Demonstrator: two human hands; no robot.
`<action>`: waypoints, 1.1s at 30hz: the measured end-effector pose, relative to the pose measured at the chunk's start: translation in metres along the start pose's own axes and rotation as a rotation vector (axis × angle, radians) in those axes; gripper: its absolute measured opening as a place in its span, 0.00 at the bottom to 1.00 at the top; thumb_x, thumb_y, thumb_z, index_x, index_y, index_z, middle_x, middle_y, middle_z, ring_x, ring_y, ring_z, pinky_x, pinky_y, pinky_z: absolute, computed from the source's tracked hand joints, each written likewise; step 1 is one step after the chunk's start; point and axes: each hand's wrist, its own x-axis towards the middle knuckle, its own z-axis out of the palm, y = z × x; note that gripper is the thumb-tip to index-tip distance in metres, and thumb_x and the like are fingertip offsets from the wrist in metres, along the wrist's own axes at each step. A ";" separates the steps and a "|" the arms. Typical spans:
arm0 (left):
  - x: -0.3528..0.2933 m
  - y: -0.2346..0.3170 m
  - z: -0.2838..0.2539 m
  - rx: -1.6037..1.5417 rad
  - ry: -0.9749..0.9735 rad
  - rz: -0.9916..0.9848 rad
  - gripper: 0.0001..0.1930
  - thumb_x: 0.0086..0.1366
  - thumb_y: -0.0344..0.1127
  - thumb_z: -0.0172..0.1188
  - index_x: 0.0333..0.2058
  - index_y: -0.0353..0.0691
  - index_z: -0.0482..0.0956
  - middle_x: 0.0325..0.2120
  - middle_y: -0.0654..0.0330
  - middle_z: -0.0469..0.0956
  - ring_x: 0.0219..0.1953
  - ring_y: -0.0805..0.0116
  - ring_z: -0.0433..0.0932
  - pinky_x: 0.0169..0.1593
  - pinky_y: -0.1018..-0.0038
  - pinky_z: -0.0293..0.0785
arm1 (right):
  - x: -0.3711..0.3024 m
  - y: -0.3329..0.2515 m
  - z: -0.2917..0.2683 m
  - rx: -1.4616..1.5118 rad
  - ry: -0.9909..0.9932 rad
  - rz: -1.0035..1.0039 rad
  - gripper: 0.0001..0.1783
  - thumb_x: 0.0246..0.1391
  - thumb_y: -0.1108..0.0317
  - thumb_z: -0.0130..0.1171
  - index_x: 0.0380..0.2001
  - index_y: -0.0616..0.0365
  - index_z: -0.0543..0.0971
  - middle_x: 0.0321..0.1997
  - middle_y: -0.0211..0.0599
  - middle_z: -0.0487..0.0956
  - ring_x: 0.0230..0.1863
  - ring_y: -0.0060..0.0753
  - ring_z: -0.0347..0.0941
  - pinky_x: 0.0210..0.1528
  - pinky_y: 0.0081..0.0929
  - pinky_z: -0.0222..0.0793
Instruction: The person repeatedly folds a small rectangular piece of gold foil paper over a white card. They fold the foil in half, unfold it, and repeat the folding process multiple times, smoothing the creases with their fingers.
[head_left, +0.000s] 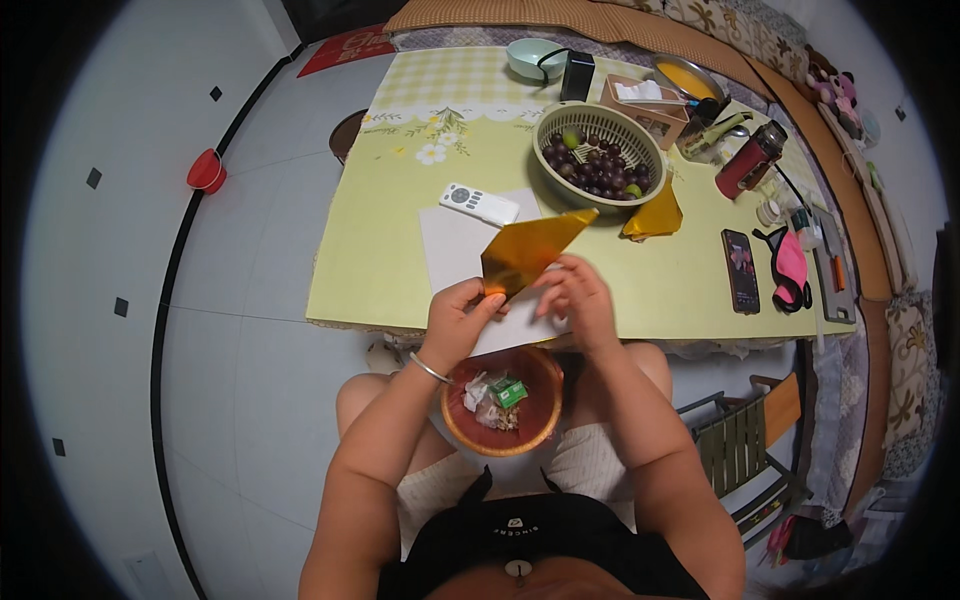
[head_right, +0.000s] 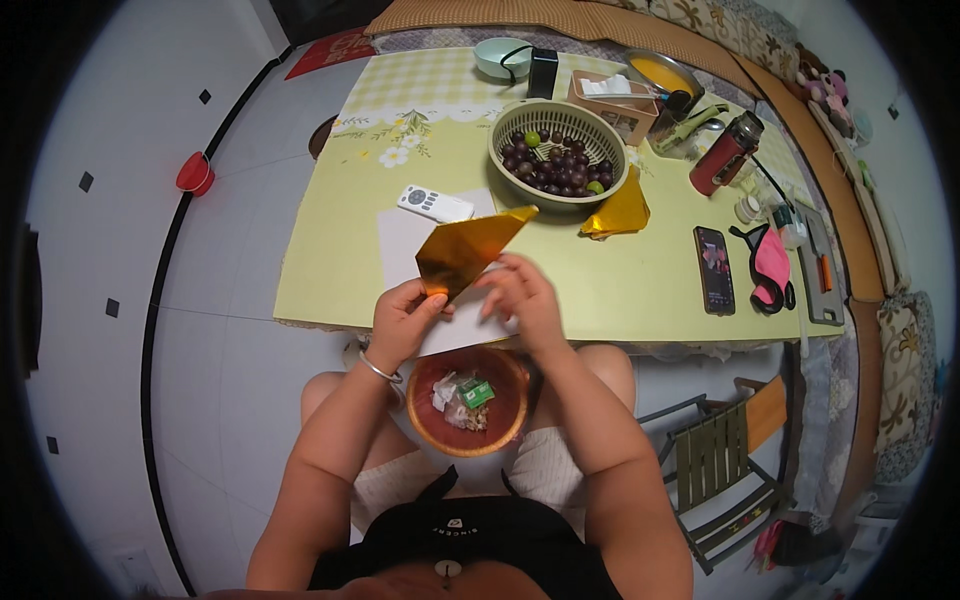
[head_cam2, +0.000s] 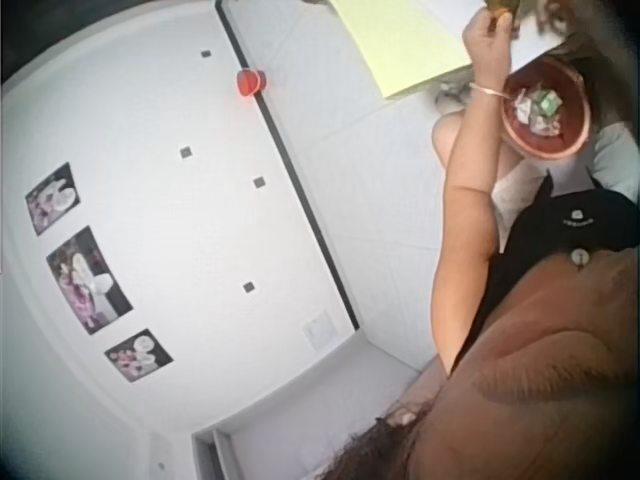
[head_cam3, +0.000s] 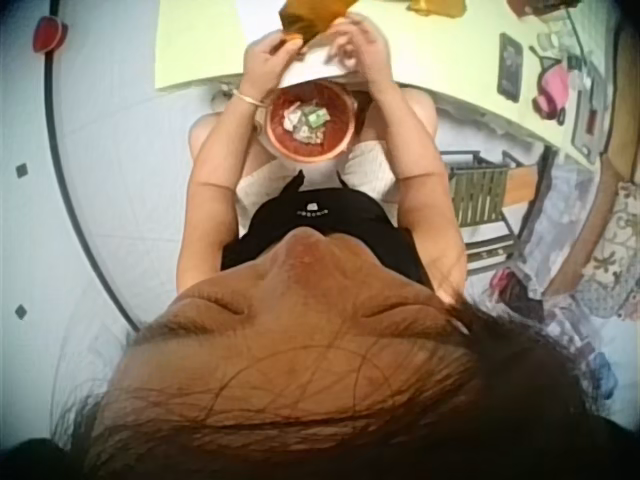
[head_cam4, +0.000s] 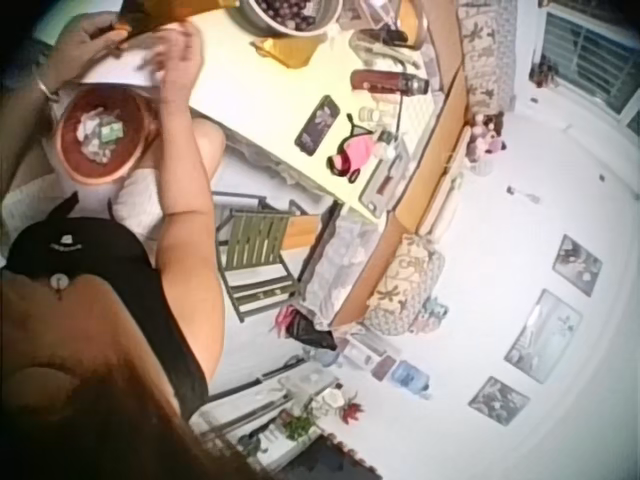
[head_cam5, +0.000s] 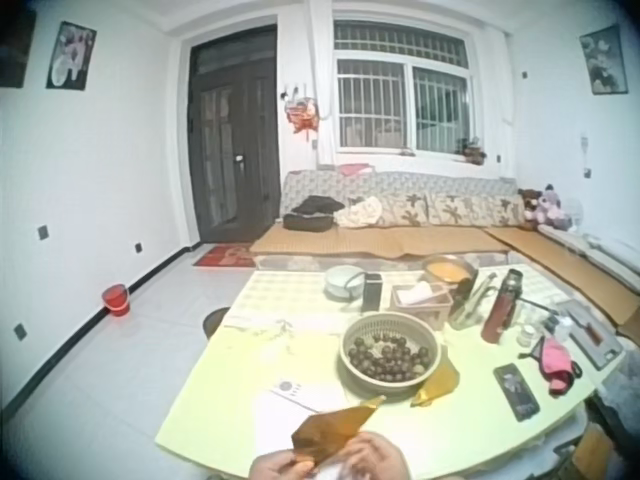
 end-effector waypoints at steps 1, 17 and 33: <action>0.001 0.003 -0.003 -0.065 -0.019 -0.036 0.08 0.68 0.32 0.65 0.37 0.30 0.83 0.28 0.59 0.84 0.32 0.75 0.81 0.38 0.75 0.77 | 0.003 -0.001 -0.007 0.122 0.085 -0.063 0.25 0.73 0.57 0.50 0.64 0.63 0.66 0.46 0.41 0.84 0.30 0.22 0.79 0.26 0.13 0.64; 0.001 0.020 -0.036 0.113 -0.104 -0.219 0.04 0.64 0.24 0.66 0.38 0.31 0.82 0.26 0.60 0.83 0.21 0.81 0.74 0.26 0.82 0.73 | -0.002 -0.034 -0.048 -0.493 -0.045 0.027 0.09 0.59 0.73 0.67 0.42 0.64 0.87 0.33 0.29 0.84 0.32 0.18 0.77 0.36 0.18 0.73; 0.003 -0.002 -0.036 0.074 0.019 -0.115 0.17 0.67 0.30 0.67 0.53 0.31 0.80 0.38 0.60 0.84 0.36 0.78 0.79 0.42 0.80 0.79 | 0.040 -0.038 -0.127 0.019 0.891 -0.430 0.42 0.61 0.78 0.63 0.73 0.62 0.54 0.30 0.35 0.79 0.23 0.19 0.71 0.23 0.16 0.65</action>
